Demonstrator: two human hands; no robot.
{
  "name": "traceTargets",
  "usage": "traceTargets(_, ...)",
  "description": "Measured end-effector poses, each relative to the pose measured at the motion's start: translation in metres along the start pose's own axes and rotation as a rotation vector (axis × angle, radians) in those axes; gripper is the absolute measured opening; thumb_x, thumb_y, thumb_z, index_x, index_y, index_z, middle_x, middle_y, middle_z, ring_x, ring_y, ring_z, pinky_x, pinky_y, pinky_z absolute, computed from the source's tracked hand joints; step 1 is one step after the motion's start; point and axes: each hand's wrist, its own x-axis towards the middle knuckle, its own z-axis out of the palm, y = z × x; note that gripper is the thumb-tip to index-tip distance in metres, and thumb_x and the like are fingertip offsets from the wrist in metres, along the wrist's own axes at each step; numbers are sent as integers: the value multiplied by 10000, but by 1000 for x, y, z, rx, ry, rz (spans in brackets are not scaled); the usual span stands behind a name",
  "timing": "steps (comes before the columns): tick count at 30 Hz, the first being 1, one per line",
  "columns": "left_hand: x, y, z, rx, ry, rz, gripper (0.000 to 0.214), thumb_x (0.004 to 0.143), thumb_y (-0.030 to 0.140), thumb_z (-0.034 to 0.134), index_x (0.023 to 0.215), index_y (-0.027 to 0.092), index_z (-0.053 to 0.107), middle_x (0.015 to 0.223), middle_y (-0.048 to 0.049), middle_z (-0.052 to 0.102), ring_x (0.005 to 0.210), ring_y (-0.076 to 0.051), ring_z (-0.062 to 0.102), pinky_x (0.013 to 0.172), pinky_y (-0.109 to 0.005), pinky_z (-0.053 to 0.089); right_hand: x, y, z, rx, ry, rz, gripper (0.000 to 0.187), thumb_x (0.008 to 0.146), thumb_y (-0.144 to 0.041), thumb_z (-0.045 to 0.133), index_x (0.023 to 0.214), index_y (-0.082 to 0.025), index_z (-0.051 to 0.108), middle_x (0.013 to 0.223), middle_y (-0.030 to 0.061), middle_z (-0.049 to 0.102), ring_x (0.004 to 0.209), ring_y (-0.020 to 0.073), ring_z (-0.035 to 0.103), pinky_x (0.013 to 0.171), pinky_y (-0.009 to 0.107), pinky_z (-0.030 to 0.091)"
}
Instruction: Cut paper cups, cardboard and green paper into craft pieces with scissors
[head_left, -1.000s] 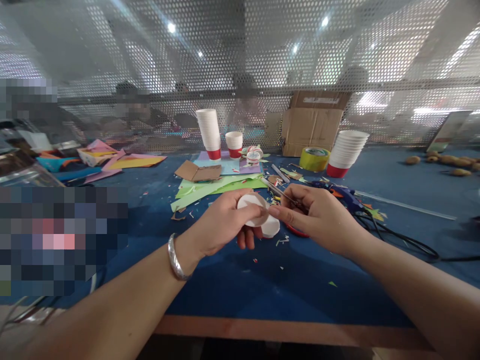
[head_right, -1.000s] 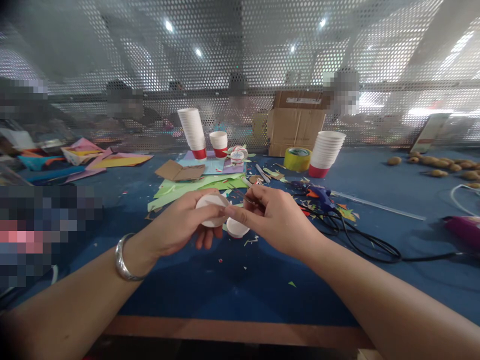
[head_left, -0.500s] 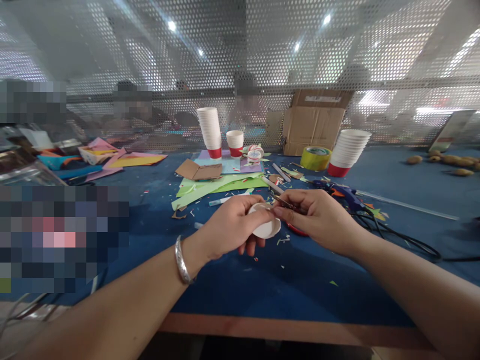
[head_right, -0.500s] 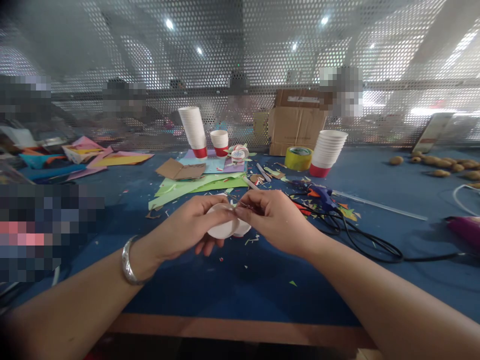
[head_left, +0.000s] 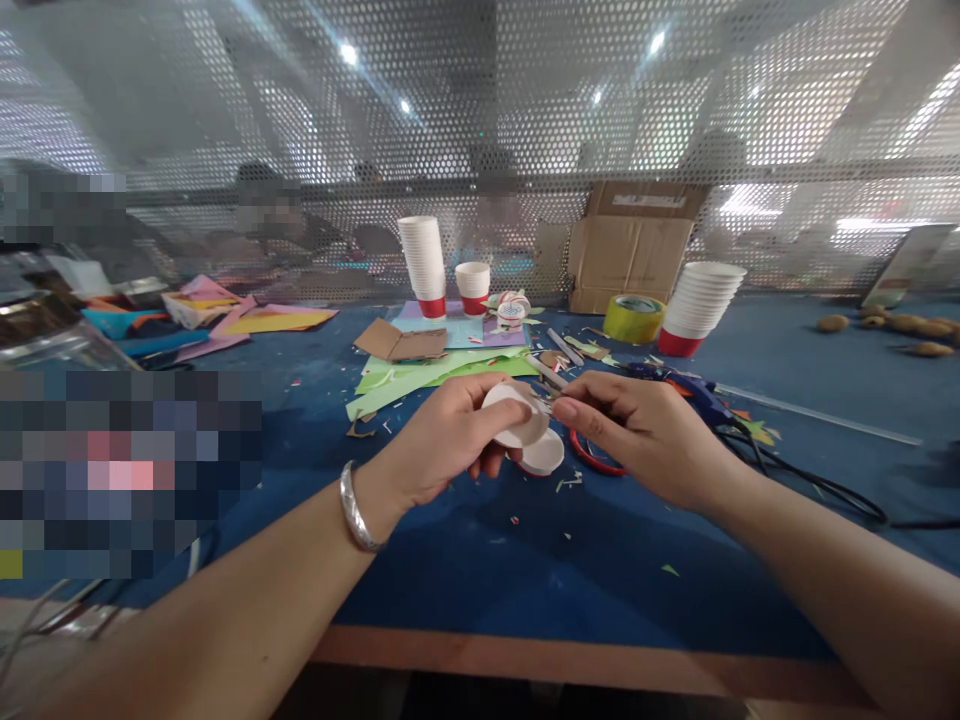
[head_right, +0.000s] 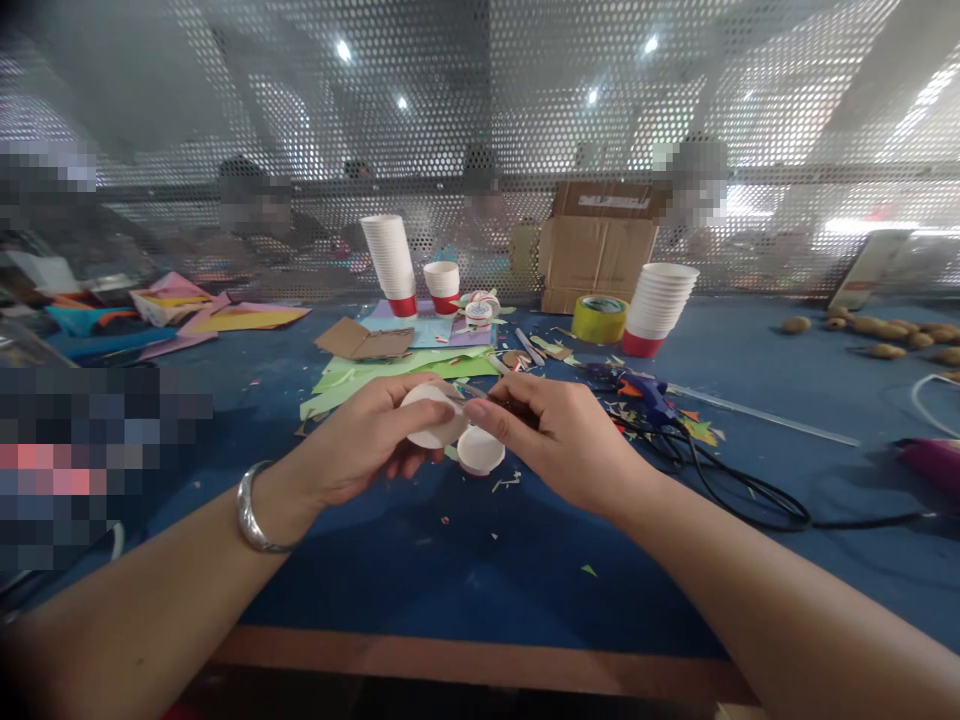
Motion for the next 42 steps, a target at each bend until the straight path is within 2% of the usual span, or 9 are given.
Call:
traceTargets(3, -1, 1, -2, 214, 81, 79, 111, 869, 279, 593, 823, 181, 616, 554, 65, 551, 400, -66, 481, 373, -183, 340, 0, 1, 1, -144, 11, 32, 448, 956, -612, 500, 838, -204, 644, 681, -19, 561, 614, 126, 439, 563, 277, 303)
traceTargets(6, -2, 1, -3, 442, 156, 178, 107, 842, 233, 605, 752, 175, 600, 551, 67, 506, 471, -71, 466, 440, -206, 321, 0, 1, 2, -245, 20, 1, 452, 961, -588, 494, 741, -203, 583, 620, -23, 523, 574, 124, 420, 538, 283, 274)
traceTargets(10, -3, 1, -2, 611, 191, 272, 172, 835, 251, 621, 697, 170, 558, 600, 57, 490, 564, -87, 432, 499, -242, 278, 1, 0, 3, -321, 19, -41, 472, 980, -559, 456, 670, -207, 507, 597, -11, 505, 571, 136, 435, 544, 293, 261)
traceTargets(17, -5, 1, 3, 714, 209, 303, 213, 836, 245, 605, 669, 180, 491, 569, 67, 426, 541, -89, 382, 508, -275, 217, -1, -2, 3, -347, -9, -6, 438, 978, -529, 455, 722, -202, 593, 660, 25, 602, 628, 166, 516, 606, 301, 319)
traceTargets(28, -10, -1, 5, 766, 232, 332, 266, 856, 248, 584, 652, 189, 424, 562, 67, 397, 536, -91, 359, 513, -290, 210, -1, -3, 3, -345, 1, -25, 448, 986, -504, 450, 668, -201, 540, 615, 6, 549, 600, 147, 486, 609, 289, 309)
traceTargets(33, -7, 2, 1, 717, 181, 359, 218, 864, 259, 594, 682, 180, 503, 584, 63, 434, 554, -91, 383, 512, -267, 243, -3, -4, 1, -373, 34, -51, 459, 981, -505, 464, 635, -205, 459, 589, -11, 482, 572, 132, 423, 569, 290, 267)
traceTargets(36, -3, 3, -6, 623, 86, 370, 171, 882, 262, 582, 737, 174, 556, 625, 57, 478, 576, -87, 429, 523, -234, 302, -3, -4, -2, -361, 31, -55, 465, 984, -509, 467, 635, -203, 467, 587, -17, 471, 563, 125, 399, 559, 290, 263)
traceTargets(40, 3, 0, -18, 393, -136, 245, 151, 919, 322, 561, 883, 182, 605, 703, 45, 558, 514, -72, 501, 472, -190, 382, 0, -4, -6, -274, -32, -50, 486, 981, -536, 471, 628, -201, 481, 583, -24, 448, 554, 117, 380, 528, 278, 259)
traceTargets(42, 4, -3, -20, 300, -175, 192, 180, 926, 356, 562, 956, 186, 612, 735, 33, 594, 479, -71, 519, 430, -180, 404, 2, -3, -9, -199, -85, -13, 495, 967, -567, 488, 631, -202, 485, 568, -38, 415, 536, 109, 355, 496, 265, 248)
